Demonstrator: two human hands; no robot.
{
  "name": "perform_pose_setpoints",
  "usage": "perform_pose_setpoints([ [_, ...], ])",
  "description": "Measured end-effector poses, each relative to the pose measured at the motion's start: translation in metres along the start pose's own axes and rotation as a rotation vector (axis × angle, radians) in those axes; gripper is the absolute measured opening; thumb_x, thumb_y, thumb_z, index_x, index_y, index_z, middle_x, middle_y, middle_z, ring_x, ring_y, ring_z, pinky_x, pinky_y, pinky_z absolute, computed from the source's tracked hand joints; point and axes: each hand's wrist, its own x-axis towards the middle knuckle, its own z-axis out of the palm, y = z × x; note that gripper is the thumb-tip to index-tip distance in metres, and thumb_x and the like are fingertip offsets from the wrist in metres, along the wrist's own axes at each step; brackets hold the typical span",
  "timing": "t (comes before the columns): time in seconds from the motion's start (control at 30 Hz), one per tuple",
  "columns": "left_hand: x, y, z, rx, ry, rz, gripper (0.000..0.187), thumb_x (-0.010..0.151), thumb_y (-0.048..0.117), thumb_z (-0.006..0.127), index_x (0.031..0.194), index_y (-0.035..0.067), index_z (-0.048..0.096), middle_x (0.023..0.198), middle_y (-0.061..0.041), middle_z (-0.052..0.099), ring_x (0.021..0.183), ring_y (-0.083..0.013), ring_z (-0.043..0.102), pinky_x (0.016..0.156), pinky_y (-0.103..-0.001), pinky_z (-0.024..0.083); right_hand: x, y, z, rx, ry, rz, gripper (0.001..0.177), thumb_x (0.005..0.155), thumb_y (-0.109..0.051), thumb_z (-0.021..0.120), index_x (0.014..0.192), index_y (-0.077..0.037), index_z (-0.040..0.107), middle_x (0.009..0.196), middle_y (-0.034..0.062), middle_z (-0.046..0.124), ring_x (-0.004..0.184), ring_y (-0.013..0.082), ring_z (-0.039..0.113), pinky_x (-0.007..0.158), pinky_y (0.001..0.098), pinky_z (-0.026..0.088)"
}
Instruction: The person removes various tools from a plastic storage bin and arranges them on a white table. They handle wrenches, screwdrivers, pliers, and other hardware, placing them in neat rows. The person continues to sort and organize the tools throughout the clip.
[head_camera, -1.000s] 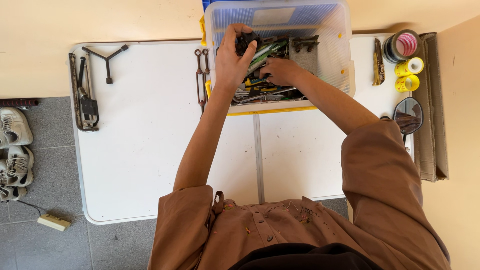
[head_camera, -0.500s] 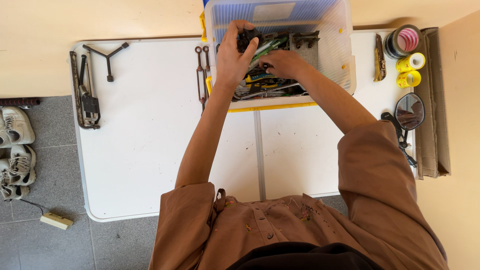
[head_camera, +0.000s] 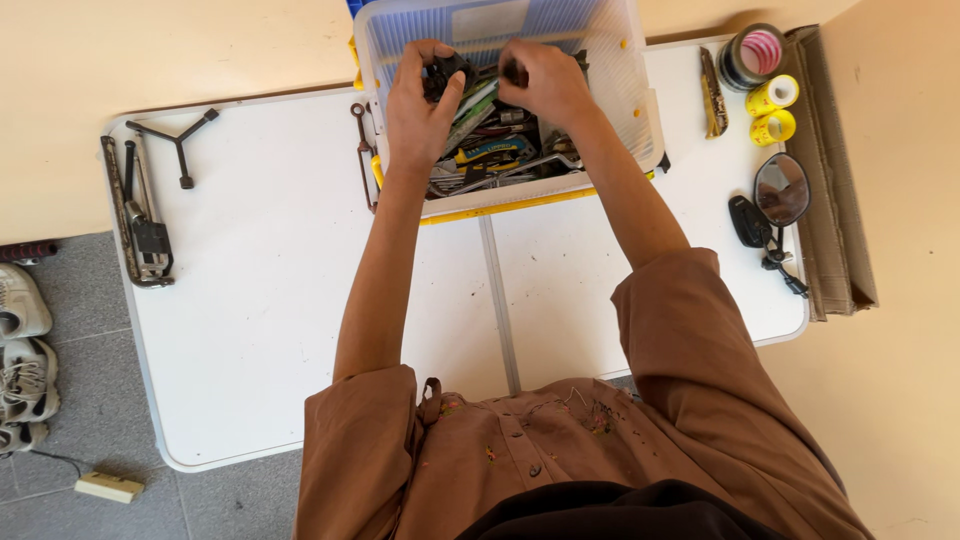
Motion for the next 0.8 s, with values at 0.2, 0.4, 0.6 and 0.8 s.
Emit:
perform_pose_setpoints([
  [0.2,-0.004,0.01,-0.001,-0.099,-0.077,0.041,0.025,0.095,0.005,0.077,0.114,0.007,0.06,0.112,-0.005,0.067,0.092,-0.0137,0.068,0.077,-0.027,0.061,0.0,0.009,0.007,0.778,0.223,0.244,0.013,0.099,-0.017,0.059,0.105,-0.006,0.063,0.087,0.003,0.066,0.071,0.0106,0.066,0.066,0.0299,0.062],
  [0.4,-0.006,0.02,-0.002,-0.231,-0.176,-0.001,0.026,0.097,0.004,0.074,0.118,0.008,0.059,0.115,-0.003,0.066,0.088,-0.0103,0.065,0.075,-0.024,0.061,-0.034,-0.001,-0.009,1.336,0.15,0.41,0.016,0.101,-0.018,0.048,0.106,-0.007,0.058,0.085,0.0095,0.062,0.084,0.0218,0.077,0.088,0.0409,0.07],
  [0.6,-0.022,0.039,-0.016,-0.655,-0.202,-0.195,0.024,0.105,0.012,0.068,0.125,0.01,0.054,0.12,-0.002,0.06,0.1,-0.0083,0.065,0.086,-0.027,0.064,-0.06,-0.035,-0.034,1.466,0.041,0.445,0.021,0.104,-0.023,0.047,0.112,-0.007,0.058,0.096,0.0042,0.064,0.083,0.017,0.072,0.081,0.0382,0.065],
  [0.8,-0.066,0.06,-0.025,-0.746,-0.047,-0.39,0.016,0.104,0.018,0.059,0.117,0.012,0.053,0.106,-0.004,0.061,0.075,-0.0084,0.056,0.071,-0.028,0.063,-0.081,-0.083,-0.042,1.536,-0.106,0.459,0.02,0.102,-0.022,0.048,0.109,-0.007,0.058,0.092,0.004,0.062,0.082,0.014,0.069,0.077,0.0369,0.065],
])
